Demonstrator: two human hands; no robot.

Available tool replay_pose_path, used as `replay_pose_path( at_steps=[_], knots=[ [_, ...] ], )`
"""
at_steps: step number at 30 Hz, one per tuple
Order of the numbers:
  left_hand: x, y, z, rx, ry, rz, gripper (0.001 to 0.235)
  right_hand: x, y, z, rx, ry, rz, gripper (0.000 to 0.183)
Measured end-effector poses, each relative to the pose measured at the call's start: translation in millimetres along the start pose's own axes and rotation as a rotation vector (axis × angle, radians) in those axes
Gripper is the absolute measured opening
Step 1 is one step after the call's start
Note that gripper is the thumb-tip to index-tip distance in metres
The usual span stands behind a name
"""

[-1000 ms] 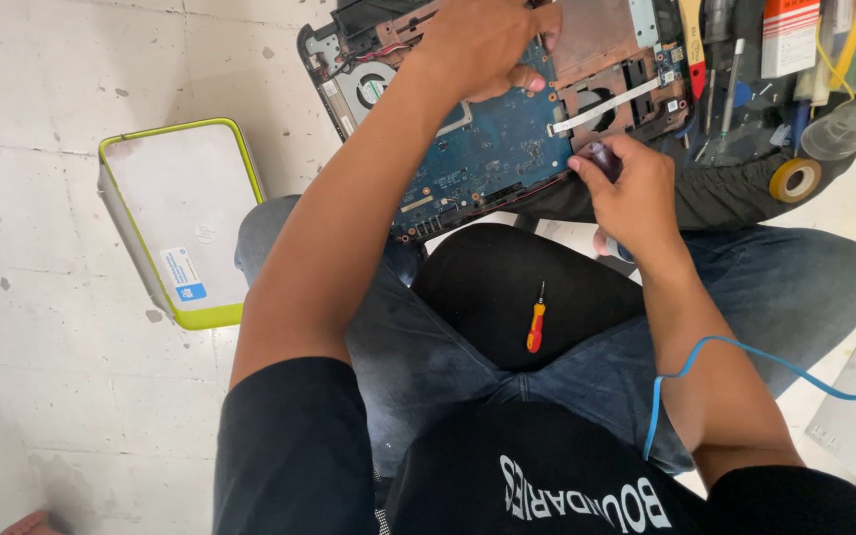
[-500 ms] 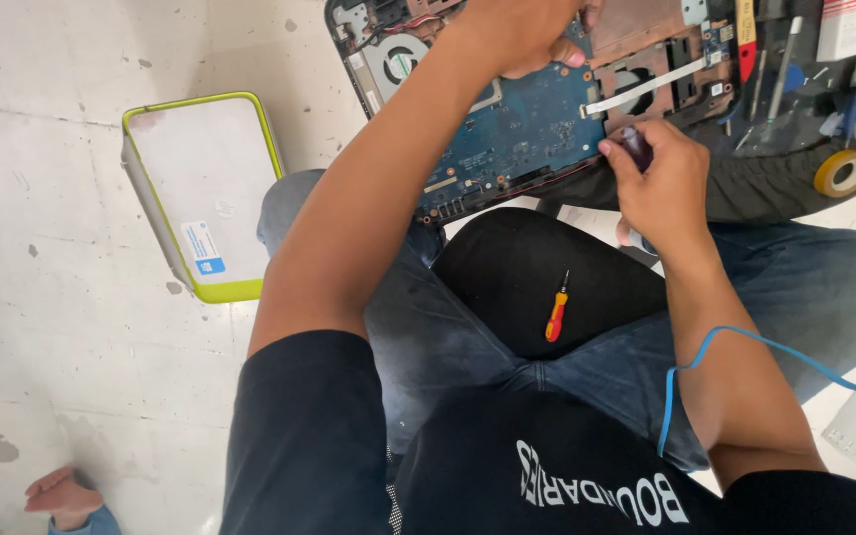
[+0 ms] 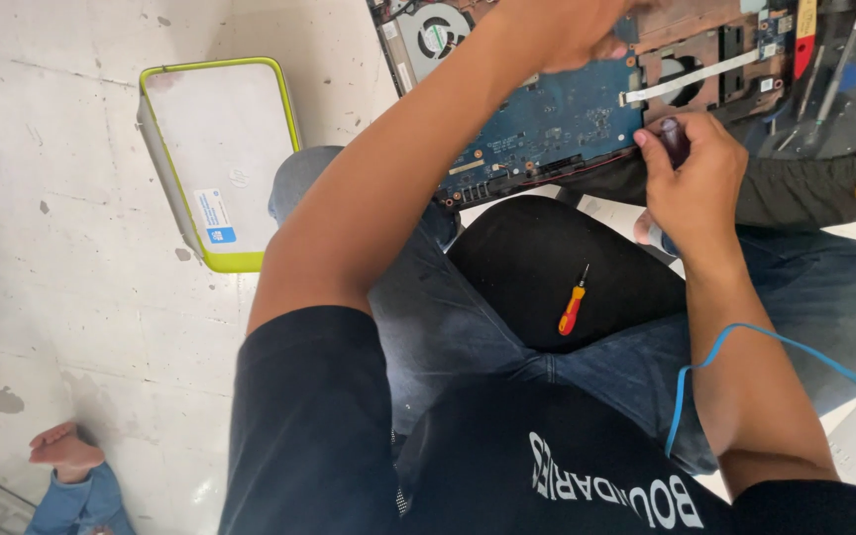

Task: The person uses a screwdriver to remove screws from the bottom case of a disassembled laptop. They carefully unscrew multiple fasteners around the perimeter of the motherboard area while sitting on the floor.

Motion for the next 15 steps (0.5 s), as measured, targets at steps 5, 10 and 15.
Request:
replay_pose_path(
  at_steps=[5, 10, 15],
  knots=[
    [-43, -26, 30, 0.295, 0.015, -0.122, 0.058, -1, 2, 2, 0.009, -0.029, 0.029, 0.012],
    [-41, -41, 28, 0.335, -0.101, -0.113, 0.065, -5, -1, -2, -0.008, -0.026, 0.037, 0.013],
    [-34, -42, 33, 0.481, -0.142, -0.096, 0.074, -5, 0, -4, -0.047, -0.07, 0.065, 0.015]
  ],
)
Point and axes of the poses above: each hand's wrist, its own x-axis towards the middle knuckle, its own z-axis out of the back of the hand, y = z × x, the point moved 3 cm from there along x, towards the middle knuckle, and after that the axes turned 14 degrees about -x, right-handed, at the moved point
